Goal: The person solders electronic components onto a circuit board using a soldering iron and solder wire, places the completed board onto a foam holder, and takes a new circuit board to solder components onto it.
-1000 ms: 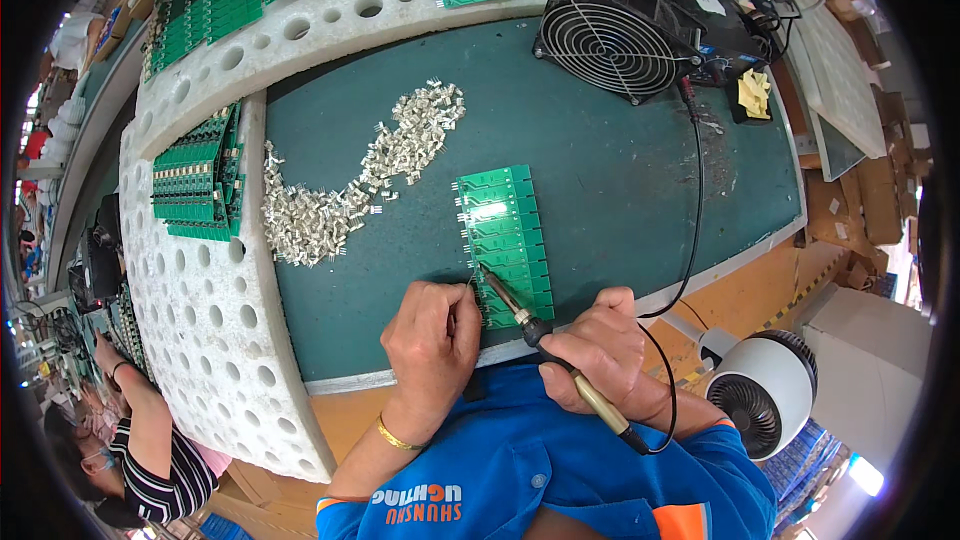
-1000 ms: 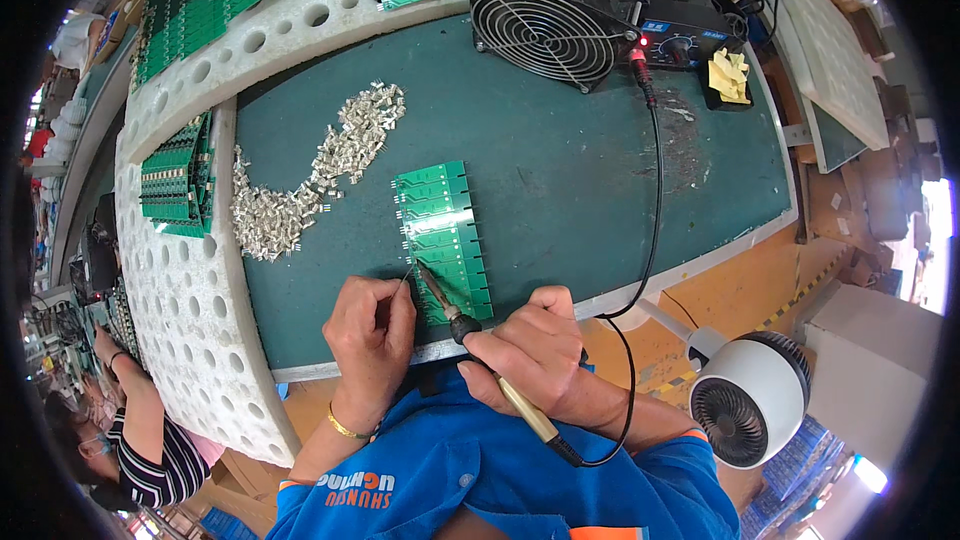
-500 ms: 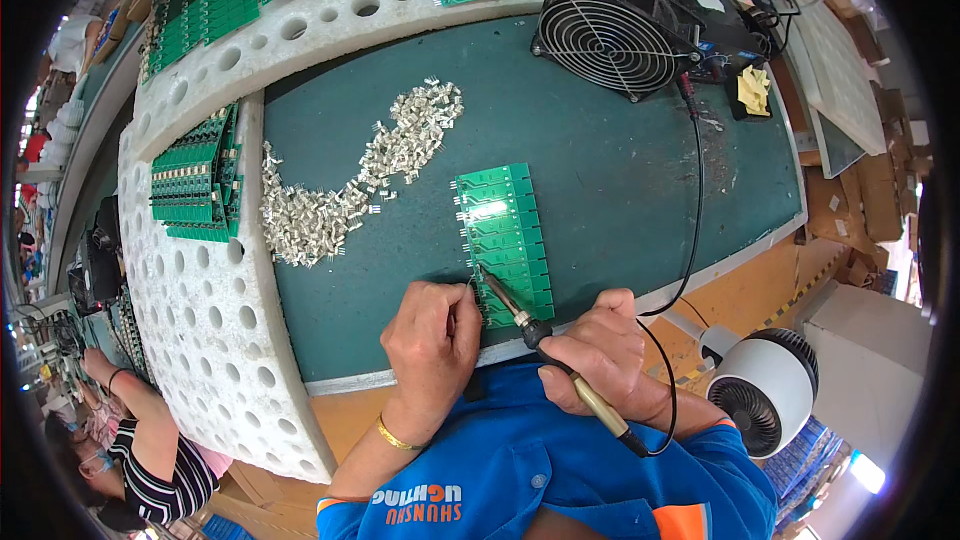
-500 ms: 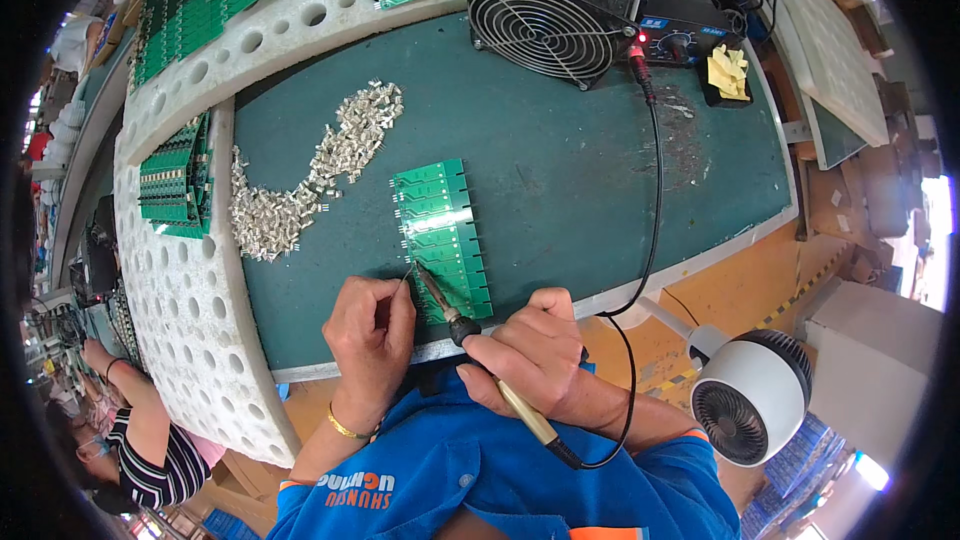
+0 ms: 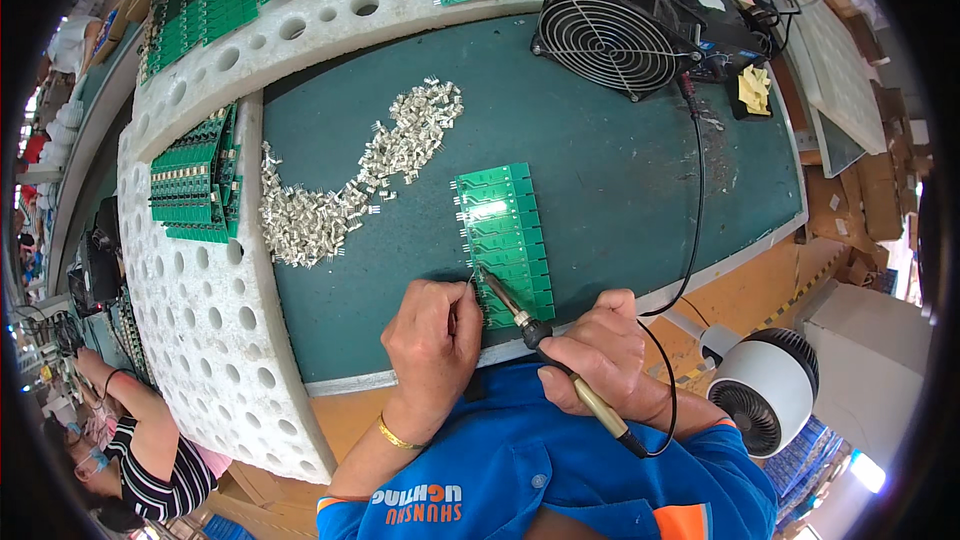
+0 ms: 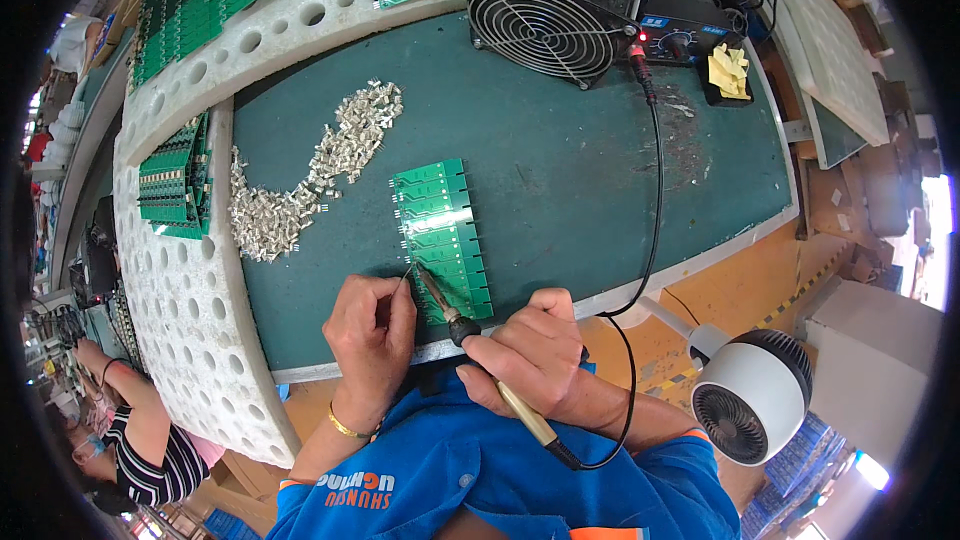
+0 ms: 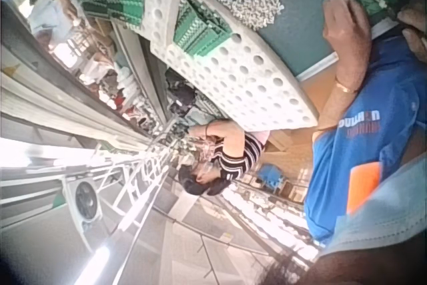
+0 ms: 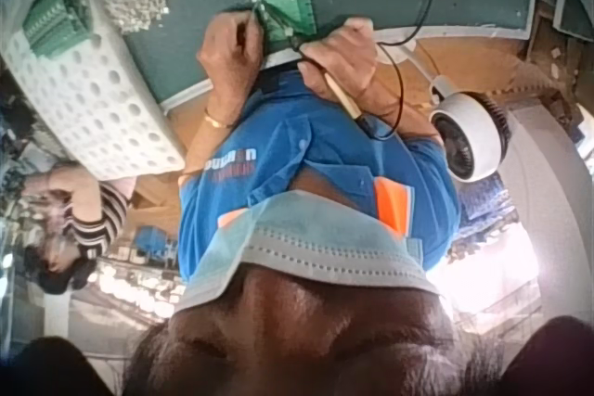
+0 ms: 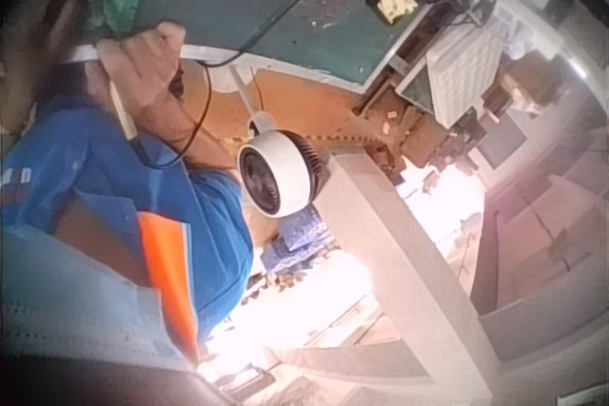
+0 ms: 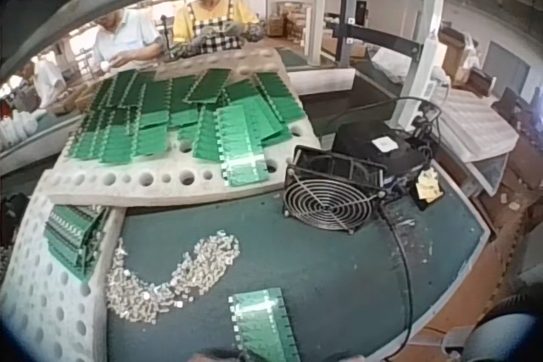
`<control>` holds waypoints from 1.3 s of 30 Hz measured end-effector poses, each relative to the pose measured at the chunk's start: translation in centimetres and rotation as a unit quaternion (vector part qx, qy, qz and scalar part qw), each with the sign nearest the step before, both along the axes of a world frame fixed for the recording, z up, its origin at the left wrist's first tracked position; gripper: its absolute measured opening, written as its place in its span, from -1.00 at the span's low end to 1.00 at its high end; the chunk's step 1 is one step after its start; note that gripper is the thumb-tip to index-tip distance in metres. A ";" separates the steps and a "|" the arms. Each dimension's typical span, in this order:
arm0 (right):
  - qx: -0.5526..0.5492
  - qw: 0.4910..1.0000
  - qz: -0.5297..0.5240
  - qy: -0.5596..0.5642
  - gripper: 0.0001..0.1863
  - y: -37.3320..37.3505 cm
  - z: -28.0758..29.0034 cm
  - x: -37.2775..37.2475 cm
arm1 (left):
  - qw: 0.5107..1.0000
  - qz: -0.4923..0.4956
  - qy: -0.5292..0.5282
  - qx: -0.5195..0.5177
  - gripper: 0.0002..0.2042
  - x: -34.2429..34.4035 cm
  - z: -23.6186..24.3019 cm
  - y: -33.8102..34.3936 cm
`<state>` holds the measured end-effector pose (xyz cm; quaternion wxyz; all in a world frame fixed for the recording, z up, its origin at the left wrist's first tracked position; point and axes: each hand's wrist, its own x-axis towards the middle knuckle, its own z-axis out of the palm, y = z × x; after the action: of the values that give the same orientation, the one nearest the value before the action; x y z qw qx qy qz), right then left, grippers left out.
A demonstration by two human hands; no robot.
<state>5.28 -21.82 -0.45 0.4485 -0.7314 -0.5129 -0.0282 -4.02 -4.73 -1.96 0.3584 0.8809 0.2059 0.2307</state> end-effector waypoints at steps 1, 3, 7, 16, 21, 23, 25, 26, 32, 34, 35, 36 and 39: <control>0.000 1.000 -0.001 -0.001 -0.70 0.0 0.0 0.0 | 1.000 0.000 0.005 0.000 -0.88 0.0 0.0 0.0; 0.001 1.000 -0.003 -0.004 -0.71 0.0 0.0 0.0 | 1.000 -0.001 0.007 0.004 -0.88 0.0 0.0 0.0; 0.003 1.000 -0.011 -0.018 -0.73 -0.1 0.3 0.1 | 1.000 0.004 0.002 0.015 -0.89 -0.4 0.2 0.2; 0.015 1.000 -0.023 -0.011 -0.76 -0.7 0.3 0.2 | 0.995 0.045 0.030 -0.085 -0.90 -1.8 0.4 0.6; 0.037 0.999 -0.030 0.017 -0.77 -0.6 0.2 0.1 | 0.988 0.048 0.017 -0.145 -0.91 -2.4 0.4 0.6; 0.041 0.998 -0.031 0.021 -0.77 -0.6 0.0 0.1 | 0.990 0.042 0.013 -0.137 -0.91 -2.4 0.4 0.5; 0.048 0.998 -0.034 0.039 -0.78 -0.6 -0.2 -0.1 | 0.991 0.025 -0.005 -0.131 -0.91 -2.1 0.5 0.2; 0.049 0.998 -0.032 0.039 -0.78 -0.6 -0.2 -0.1 | 0.991 0.026 -0.005 -0.130 -0.91 -2.0 0.5 0.2; 0.054 0.998 -0.028 0.035 -0.79 -0.4 -0.4 -0.1 | 0.998 0.021 -0.017 -0.064 -0.89 -1.5 0.6 -0.2; 0.052 0.997 -0.026 0.041 -0.80 -0.4 -0.4 -0.1 | 0.999 0.021 -0.022 -0.041 -0.89 -1.5 0.4 -0.3; 0.052 0.998 -0.025 0.041 -0.80 -0.4 -0.3 -0.1 | 0.999 0.022 -0.023 -0.041 -0.89 -1.5 0.5 -0.3; 0.051 0.998 -0.025 0.041 -0.80 -0.4 -0.3 -0.1 | 0.998 0.023 -0.022 -0.048 -0.89 -1.4 0.5 -0.4; 0.050 0.998 -0.025 0.041 -0.80 -0.3 -0.3 -0.1 | 0.997 0.029 -0.023 -0.062 -0.89 -1.4 0.4 -0.7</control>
<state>5.21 -22.15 -0.71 0.5043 -0.7211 -0.4738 -0.0348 -5.39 -5.40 -1.58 0.4099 0.8453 0.2367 0.2480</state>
